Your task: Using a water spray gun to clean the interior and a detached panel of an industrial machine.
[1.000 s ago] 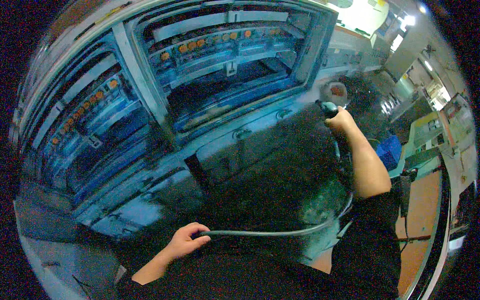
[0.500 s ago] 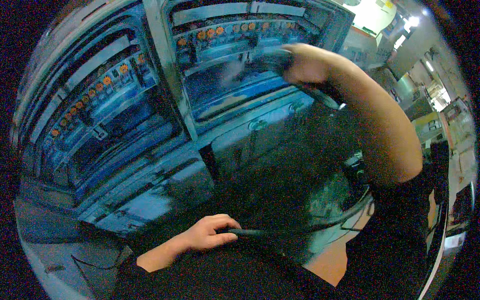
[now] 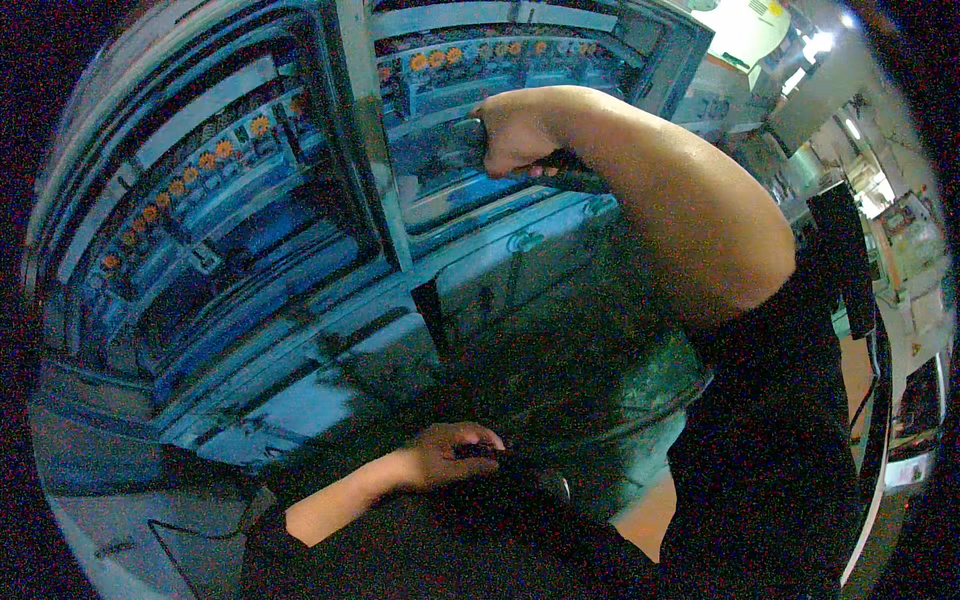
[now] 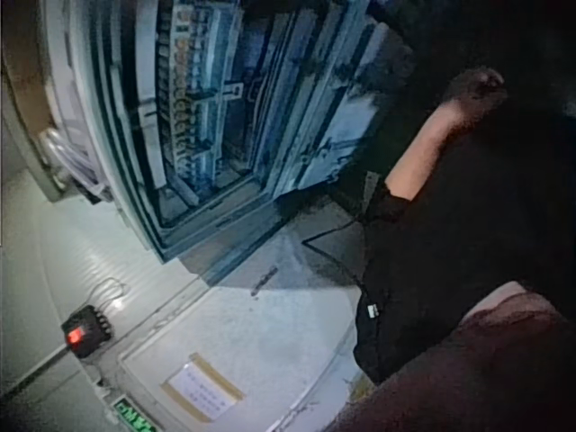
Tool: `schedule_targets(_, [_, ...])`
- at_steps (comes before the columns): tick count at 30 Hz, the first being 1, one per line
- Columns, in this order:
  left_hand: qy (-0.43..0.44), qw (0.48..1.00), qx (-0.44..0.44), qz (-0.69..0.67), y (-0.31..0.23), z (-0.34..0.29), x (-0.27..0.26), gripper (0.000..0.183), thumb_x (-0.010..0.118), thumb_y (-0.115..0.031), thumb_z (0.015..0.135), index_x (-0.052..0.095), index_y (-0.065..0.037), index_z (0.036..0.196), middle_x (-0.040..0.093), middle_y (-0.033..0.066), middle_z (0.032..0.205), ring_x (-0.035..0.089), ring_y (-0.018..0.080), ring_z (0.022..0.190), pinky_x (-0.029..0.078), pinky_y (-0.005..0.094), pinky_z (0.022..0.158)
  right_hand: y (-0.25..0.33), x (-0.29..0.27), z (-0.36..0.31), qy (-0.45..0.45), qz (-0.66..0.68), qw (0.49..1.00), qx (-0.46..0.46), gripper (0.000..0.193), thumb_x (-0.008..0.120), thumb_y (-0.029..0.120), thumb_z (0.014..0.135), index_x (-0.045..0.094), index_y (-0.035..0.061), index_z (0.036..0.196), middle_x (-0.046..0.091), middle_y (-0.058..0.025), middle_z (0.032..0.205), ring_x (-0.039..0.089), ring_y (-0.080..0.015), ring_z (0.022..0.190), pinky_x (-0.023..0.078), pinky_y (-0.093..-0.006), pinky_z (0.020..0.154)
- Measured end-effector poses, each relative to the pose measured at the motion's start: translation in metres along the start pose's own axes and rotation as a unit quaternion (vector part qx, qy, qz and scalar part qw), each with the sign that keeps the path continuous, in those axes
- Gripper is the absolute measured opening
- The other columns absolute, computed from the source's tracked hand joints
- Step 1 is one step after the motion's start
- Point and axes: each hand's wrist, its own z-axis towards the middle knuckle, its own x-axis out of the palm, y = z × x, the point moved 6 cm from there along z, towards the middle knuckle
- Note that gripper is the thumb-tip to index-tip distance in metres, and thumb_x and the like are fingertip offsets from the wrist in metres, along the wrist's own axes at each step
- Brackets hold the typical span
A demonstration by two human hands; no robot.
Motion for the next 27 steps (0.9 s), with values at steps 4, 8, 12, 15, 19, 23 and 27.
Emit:
schedule_targets(4, [0.026,0.999,-0.021,0.001,-0.009,0.020,0.008,0.027,0.072,-0.022,0.090,0.066,-0.008,0.113,0.068,0.0074,0.114,0.063,0.0219,0.110,0.048,0.0354,0.098,-0.032,-0.002,0.023,0.040,-0.098,0.992,0.066,0.058,0.061,0.004,0.074,0.053,0.0038,0.131,0.056,-0.0086,0.057,0.054,-0.0173,0.045,0.045,-0.0333,0.041])
schedule_targets(8, [0.071,0.997,-0.016,-0.008,-0.002,0.047,0.016,0.028,0.070,-0.020,0.092,0.064,-0.008,0.116,0.066,0.0077,0.116,0.062,0.0221,0.112,0.047,0.0359,0.100,-0.020,-0.004,0.030,-0.001,-0.056,0.998,0.024,0.076,0.061,0.006,0.073,0.040,0.0035,0.147,0.055,-0.0096,0.056,0.053,-0.0179,0.043,0.044,-0.0336,0.041])
schedule_targets(12, [0.065,0.997,-0.024,-0.033,-0.002,0.079,0.020,0.030,0.066,-0.026,0.094,0.063,-0.010,0.119,0.065,0.0081,0.118,0.061,0.0222,0.113,0.046,0.0364,0.101,-0.031,0.007,0.064,0.076,-0.053,0.996,-0.019,0.064,0.064,0.008,0.073,0.046,-0.0036,0.133,0.056,-0.0116,0.055,0.053,-0.0196,0.041,0.043,-0.0361,0.040])
schedule_targets(15, [-0.048,0.996,-0.066,0.023,0.009,0.090,0.002,0.032,0.065,-0.030,0.095,0.063,-0.010,0.120,0.065,0.0083,0.118,0.061,0.0219,0.113,0.047,0.0362,0.101,-0.054,-0.002,0.089,0.116,-0.023,0.993,-0.030,0.040,0.066,0.008,0.072,0.056,-0.0031,0.110,0.057,-0.0117,0.055,0.053,-0.0203,0.041,0.044,-0.0369,0.039])
schedule_targets(19, [-0.242,0.953,-0.181,-0.006,0.076,0.043,-0.044,0.034,0.068,-0.025,0.093,0.061,-0.007,0.122,0.066,0.0091,0.115,0.063,0.0204,0.109,0.049,0.0343,0.095,-0.055,-0.009,0.097,0.084,-0.064,0.991,-0.081,0.031,0.068,0.009,0.071,0.061,-0.0012,0.100,0.057,-0.0114,0.055,0.054,-0.0220,0.042,0.044,-0.0386,0.039])
schedule_targets(23, [-0.477,0.834,-0.274,-0.032,0.132,-0.074,-0.058,0.031,0.066,-0.027,0.095,0.063,-0.007,0.119,0.066,0.0081,0.112,0.063,0.0192,0.104,0.048,0.0337,0.092,-0.065,-0.001,0.104,0.116,-0.128,0.980,-0.097,0.034,0.068,0.014,0.070,0.064,0.0013,0.101,0.062,-0.0127,0.060,0.062,-0.0239,0.051,0.048,-0.0417,0.047])
schedule_targets(27, [-0.575,0.741,-0.346,-0.027,0.215,-0.220,-0.024,0.036,0.062,-0.036,0.094,0.066,-0.006,0.113,0.068,0.0086,0.101,0.064,0.0197,0.095,0.048,0.0370,0.085,-0.068,0.001,0.115,0.082,-0.167,0.974,-0.127,0.036,0.068,0.017,0.071,0.067,0.0043,0.104,0.066,-0.0125,0.065,0.065,-0.0274,0.058,0.051,-0.0449,0.055])
